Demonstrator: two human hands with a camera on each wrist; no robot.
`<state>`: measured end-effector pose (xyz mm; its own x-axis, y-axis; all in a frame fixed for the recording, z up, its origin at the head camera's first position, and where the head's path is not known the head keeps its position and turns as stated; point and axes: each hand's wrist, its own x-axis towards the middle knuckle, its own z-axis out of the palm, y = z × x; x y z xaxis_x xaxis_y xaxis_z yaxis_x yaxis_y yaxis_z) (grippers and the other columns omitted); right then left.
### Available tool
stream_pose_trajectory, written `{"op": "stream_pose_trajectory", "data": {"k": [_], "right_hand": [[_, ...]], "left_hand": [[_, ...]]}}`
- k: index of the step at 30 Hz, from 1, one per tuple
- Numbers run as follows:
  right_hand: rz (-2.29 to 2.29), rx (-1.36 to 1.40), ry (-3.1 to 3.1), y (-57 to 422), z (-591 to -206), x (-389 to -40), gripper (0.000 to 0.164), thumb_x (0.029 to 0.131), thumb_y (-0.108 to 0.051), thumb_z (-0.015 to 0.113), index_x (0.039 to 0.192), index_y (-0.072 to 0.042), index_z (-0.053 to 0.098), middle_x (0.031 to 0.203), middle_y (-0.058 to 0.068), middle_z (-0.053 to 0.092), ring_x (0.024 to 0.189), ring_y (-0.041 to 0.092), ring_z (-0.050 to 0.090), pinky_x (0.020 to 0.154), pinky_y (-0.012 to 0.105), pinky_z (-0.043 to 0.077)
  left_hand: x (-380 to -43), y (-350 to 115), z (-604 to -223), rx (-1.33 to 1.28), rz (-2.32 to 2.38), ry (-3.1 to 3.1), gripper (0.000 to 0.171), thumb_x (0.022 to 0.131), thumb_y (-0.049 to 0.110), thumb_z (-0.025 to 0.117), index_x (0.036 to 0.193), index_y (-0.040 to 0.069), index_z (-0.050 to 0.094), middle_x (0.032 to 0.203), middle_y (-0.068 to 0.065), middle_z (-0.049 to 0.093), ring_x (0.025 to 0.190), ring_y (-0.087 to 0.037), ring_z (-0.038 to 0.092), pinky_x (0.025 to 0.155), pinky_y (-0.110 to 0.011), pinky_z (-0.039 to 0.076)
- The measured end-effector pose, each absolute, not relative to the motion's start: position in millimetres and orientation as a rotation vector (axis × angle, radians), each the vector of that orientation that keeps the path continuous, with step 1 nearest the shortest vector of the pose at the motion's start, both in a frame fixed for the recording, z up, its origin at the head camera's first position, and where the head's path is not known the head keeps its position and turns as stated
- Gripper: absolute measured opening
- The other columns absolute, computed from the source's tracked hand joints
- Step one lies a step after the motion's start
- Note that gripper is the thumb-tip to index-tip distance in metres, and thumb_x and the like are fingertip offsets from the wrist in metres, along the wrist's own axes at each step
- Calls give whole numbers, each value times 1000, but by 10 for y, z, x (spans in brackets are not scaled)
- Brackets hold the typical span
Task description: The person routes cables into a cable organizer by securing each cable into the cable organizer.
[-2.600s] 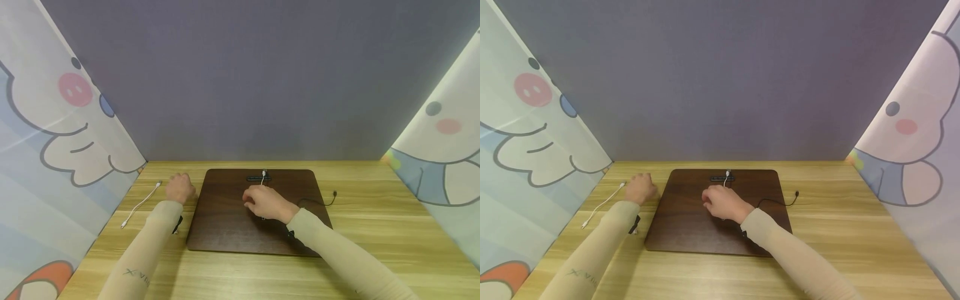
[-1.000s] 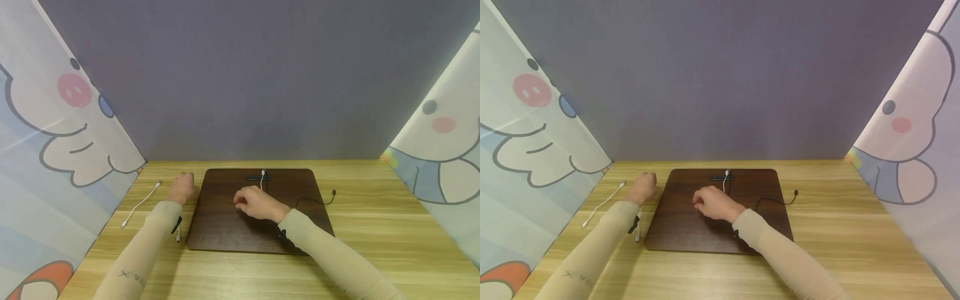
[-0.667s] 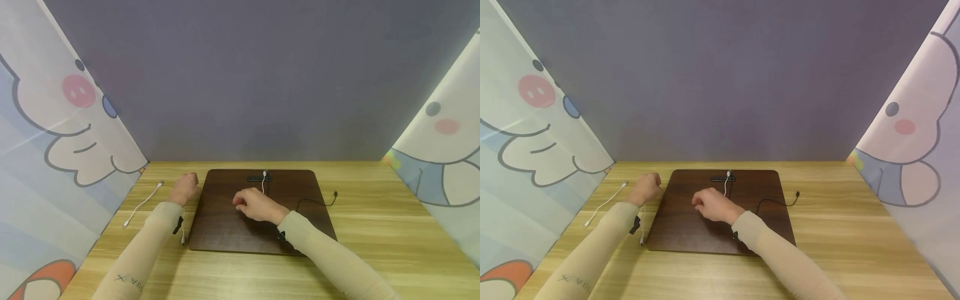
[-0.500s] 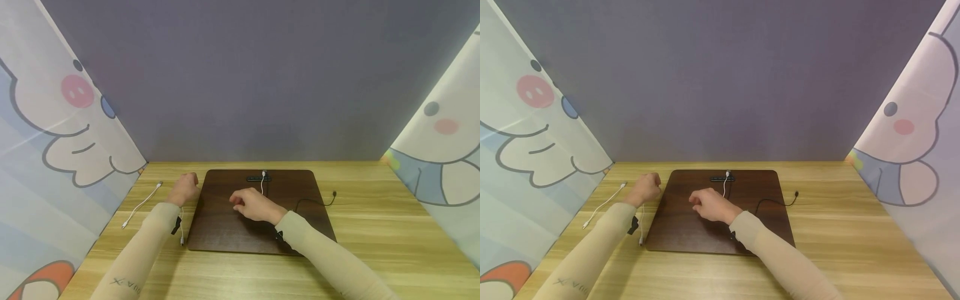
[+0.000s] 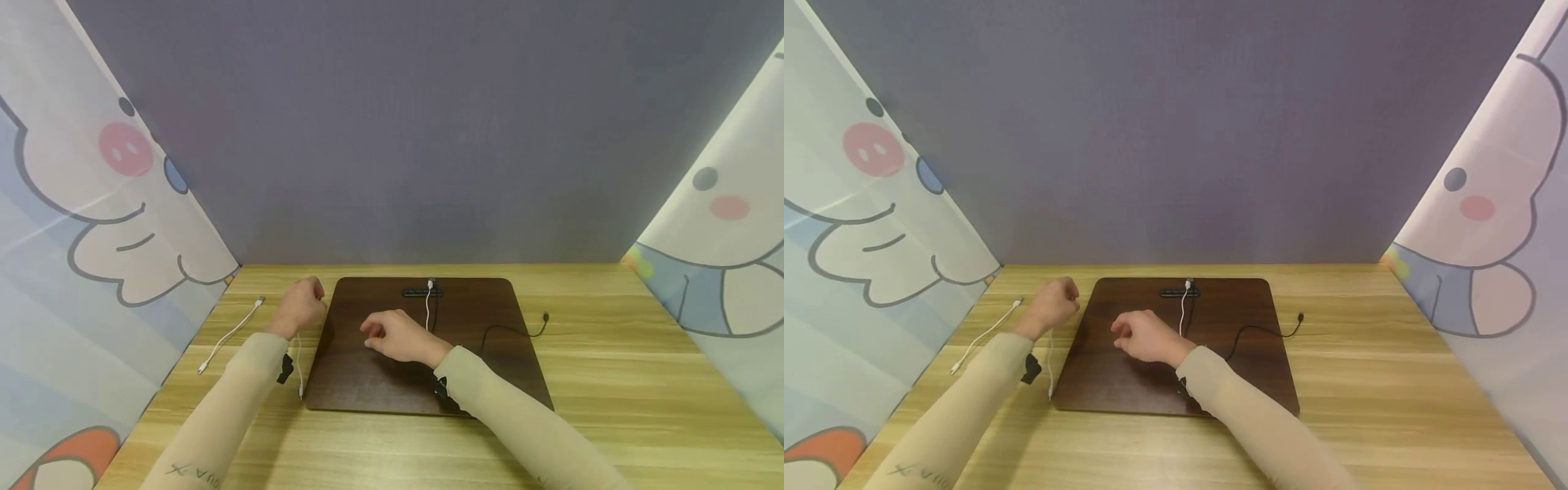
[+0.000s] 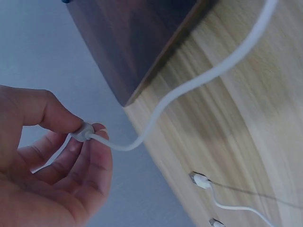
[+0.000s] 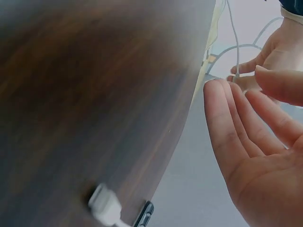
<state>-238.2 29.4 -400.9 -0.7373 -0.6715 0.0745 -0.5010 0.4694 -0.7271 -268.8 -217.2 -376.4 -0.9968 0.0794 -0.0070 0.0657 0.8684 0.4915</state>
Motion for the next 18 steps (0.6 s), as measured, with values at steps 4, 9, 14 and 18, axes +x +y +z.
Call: {"op": "stream_pose_trajectory", "data": {"k": [4,9,14,18], "right_hand": [[-1161,-993,2476,231,-3996,-2373,29,97,-11,69,124,-1,67,98,0,71,86,11,66,78,28,53],[-1196,-995,2454,167,-3975,-2361,29,96,-11,70,122,1,68,99,2,72,89,16,68,79,29,54],[-1229,-983,2415,111,-3981,-2351,28,95,-11,70,120,1,69,99,4,73,86,16,69,77,28,54],[-1245,-975,2383,68,-3997,-2358,28,96,-12,70,120,2,70,100,4,73,82,11,68,75,26,54]], "left_hand": [[-2675,-2152,-3719,134,796,3049,25,86,0,60,110,-5,62,99,-16,64,84,-30,59,74,-44,51],[-2661,-2105,-3675,139,861,3081,19,87,3,62,107,0,64,99,-14,65,86,-30,60,77,-45,50],[-2632,-2020,-3616,147,949,3078,17,89,5,65,106,2,65,98,-12,64,87,-28,59,77,-43,50],[-2583,-1914,-3553,184,1027,3088,17,89,5,65,105,3,65,97,-11,65,85,-27,60,76,-42,51]]}}
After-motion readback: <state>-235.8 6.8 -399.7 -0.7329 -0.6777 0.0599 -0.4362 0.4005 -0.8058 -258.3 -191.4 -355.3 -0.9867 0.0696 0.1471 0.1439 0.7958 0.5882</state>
